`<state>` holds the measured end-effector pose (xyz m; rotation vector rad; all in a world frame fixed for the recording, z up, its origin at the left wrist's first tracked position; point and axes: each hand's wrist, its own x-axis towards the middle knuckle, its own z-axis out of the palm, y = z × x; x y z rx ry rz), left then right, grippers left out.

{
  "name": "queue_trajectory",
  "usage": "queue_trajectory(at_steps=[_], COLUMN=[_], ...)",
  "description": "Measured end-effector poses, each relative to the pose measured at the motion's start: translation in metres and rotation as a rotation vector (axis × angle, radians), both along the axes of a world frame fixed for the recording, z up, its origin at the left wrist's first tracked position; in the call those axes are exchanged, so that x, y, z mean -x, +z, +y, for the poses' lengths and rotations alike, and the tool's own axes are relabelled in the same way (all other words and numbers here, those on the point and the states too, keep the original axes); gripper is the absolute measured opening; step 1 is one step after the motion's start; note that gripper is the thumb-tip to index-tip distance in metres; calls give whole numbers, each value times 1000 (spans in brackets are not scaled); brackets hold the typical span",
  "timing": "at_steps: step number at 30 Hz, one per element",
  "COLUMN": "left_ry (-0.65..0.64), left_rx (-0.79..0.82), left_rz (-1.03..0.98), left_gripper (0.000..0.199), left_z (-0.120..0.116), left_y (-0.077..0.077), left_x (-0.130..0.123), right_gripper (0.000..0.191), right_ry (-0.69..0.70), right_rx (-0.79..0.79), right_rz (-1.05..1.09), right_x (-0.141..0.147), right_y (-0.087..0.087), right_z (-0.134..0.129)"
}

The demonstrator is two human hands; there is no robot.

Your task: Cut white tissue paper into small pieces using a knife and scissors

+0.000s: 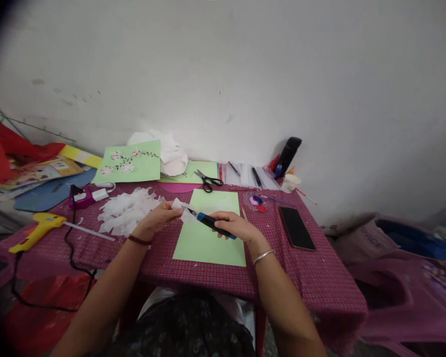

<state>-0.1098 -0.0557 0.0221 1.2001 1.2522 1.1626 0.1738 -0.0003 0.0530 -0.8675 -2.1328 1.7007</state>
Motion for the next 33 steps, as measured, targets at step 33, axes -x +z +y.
queue_trajectory(at_steps=[33], left_ry=[-281], left_rx=[48], left_rz=[601], left_gripper=[25], left_z=[-8], left_y=[54], left_x=[59], right_gripper=[39], right_ry=[-150], right_rx=[1], right_rz=[108], right_x=[-27], right_y=[1], right_z=[21])
